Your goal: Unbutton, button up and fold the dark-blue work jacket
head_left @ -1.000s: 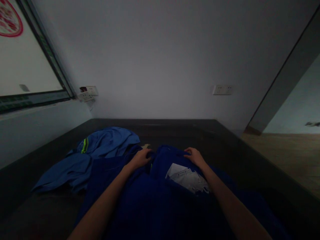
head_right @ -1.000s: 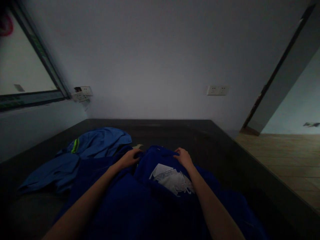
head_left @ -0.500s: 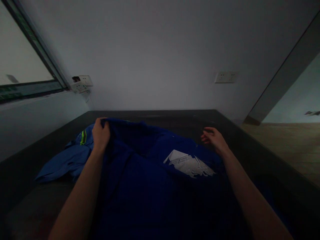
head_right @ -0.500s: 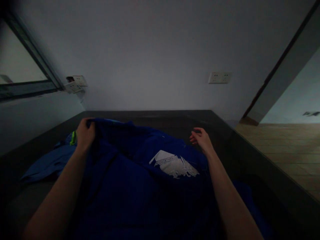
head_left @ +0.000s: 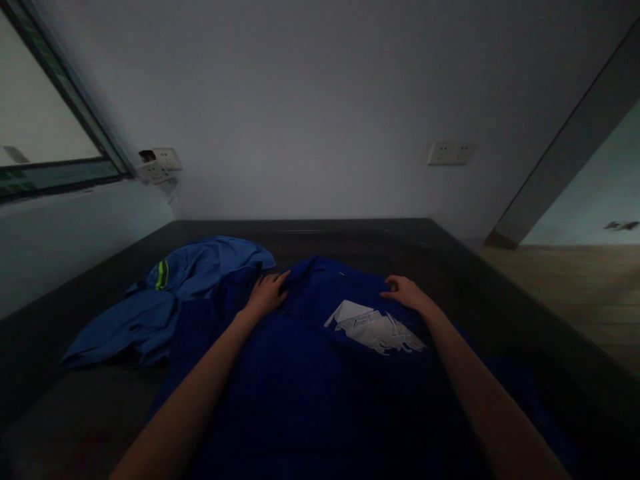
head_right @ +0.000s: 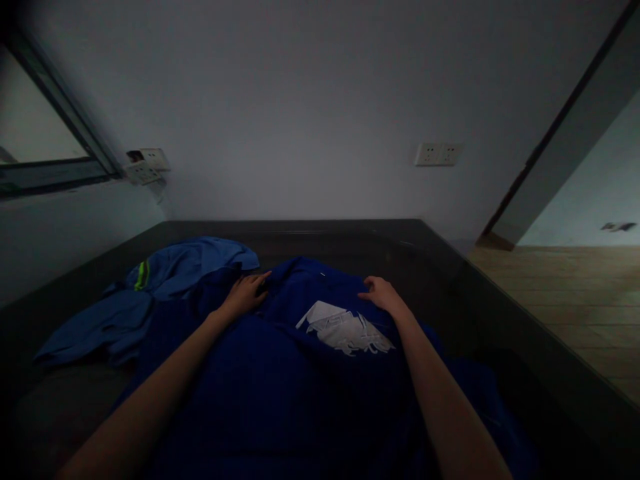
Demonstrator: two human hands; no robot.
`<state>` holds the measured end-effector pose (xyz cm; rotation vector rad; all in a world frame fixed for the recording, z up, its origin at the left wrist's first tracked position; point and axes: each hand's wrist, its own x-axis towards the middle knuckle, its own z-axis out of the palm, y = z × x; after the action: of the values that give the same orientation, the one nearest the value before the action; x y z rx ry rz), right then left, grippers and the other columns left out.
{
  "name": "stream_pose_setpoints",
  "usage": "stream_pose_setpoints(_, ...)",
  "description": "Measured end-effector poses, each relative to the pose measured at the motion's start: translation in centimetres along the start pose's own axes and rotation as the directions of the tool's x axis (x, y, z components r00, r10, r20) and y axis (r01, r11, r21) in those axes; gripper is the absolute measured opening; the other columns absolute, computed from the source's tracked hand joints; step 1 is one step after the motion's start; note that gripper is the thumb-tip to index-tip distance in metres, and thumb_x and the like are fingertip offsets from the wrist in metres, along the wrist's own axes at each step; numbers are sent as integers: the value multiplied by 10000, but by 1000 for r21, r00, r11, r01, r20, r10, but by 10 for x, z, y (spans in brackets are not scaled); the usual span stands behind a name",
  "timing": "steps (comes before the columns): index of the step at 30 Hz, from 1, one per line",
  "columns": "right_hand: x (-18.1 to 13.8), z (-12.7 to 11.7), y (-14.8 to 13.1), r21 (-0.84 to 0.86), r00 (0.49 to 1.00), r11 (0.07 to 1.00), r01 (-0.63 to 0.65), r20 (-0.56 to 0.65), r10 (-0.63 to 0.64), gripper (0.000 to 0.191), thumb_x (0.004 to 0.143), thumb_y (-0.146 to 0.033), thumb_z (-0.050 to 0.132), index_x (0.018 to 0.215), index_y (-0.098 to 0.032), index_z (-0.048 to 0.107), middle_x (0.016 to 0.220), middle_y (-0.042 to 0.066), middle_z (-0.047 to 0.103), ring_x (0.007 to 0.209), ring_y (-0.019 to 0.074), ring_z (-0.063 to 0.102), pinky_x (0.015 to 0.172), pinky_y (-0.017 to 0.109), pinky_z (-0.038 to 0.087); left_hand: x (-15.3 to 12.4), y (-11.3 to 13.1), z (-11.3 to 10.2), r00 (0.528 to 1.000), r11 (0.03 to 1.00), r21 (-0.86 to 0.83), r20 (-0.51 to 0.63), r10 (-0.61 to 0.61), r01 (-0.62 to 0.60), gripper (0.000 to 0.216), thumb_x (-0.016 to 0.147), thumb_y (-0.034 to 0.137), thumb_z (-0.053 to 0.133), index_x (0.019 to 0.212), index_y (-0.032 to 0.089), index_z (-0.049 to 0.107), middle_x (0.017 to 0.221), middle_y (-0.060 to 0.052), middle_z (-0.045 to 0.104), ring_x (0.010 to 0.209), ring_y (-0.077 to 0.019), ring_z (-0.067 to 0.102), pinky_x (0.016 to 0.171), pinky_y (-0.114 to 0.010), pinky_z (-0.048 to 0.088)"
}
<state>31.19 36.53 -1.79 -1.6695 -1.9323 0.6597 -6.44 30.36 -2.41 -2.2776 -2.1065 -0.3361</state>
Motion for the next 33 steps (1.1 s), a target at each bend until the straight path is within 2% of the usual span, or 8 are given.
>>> stream_pose_setpoints(5,-1,-13,-9,155,997,985,69,-43,-63,128,656,-214,647,765,-209,581,725,-4,675,688,166,637,642,265,475,2,-10,-17,982,986,-54,-96,-161,156,284,860,323,486,968,150,683,956,-165,697,962,-308,636,885,-399,430)
stream_pose_setpoints(10,-8,-39,-19,375,985,921,106,-167,-45,239,694,-331,606,898,-213,569,740,3,676,648,170,627,588,269,464,4,-27,-62,923,947,-194,-244,-298,255,477,929,441,295,866,141,661,865,-140,700,833,-275,667,719,-317,480)
stream_pose_setpoints(14,-15,-57,-28,548,956,822,157,-293,13,325,617,-350,679,899,-210,599,703,-11,643,593,148,581,535,244,424,-2,-28,-93,814,865,-448,-402,-420,226,397,859,466,416,670,168,598,721,-68,660,740,-246,638,672,-290,475)
stream_pose_setpoints(19,-21,-71,-34,604,946,779,168,-321,46,355,595,-381,699,893,-212,607,681,-23,609,538,127,538,501,235,399,-8,-16,-107,788,815,-559,-429,-442,153,375,807,476,481,578,181,508,600,-22,567,641,-197,570,596,-266,447)
stream_pose_setpoints(24,-18,-76,-24,650,926,731,211,-371,63,382,587,-369,719,922,-213,621,733,-8,631,582,136,571,543,245,442,-4,-6,-100,796,817,-574,-466,-387,61,363,821,471,461,677,156,573,712,-45,634,738,-218,604,682,-294,483)
stream_pose_setpoints(26,-13,-73,-13,615,892,756,226,-442,92,398,610,-375,700,964,-208,625,774,9,644,620,148,587,575,259,462,2,-1,-93,850,827,-563,-438,-293,-4,375,842,457,429,822,134,619,860,-78,674,868,-241,622,786,-325,491)
stream_pose_setpoints(29,-4,-63,11,482,853,870,108,-494,168,385,681,-367,618,1024,-193,622,816,40,660,661,171,609,601,282,483,12,2,-82,954,861,-494,-297,-38,-119,477,816,397,482,1190,106,538,1200,-133,611,1128,-251,556,984,-364,417)
stream_pose_setpoints(33,4,-48,41,324,866,943,-81,-445,228,291,662,-275,606,924,-163,664,694,49,654,620,202,610,612,332,490,2,-18,-76,988,936,-340,-145,47,-94,633,793,386,506,1340,81,415,1339,-175,515,1252,-257,472,1084,-401,319)
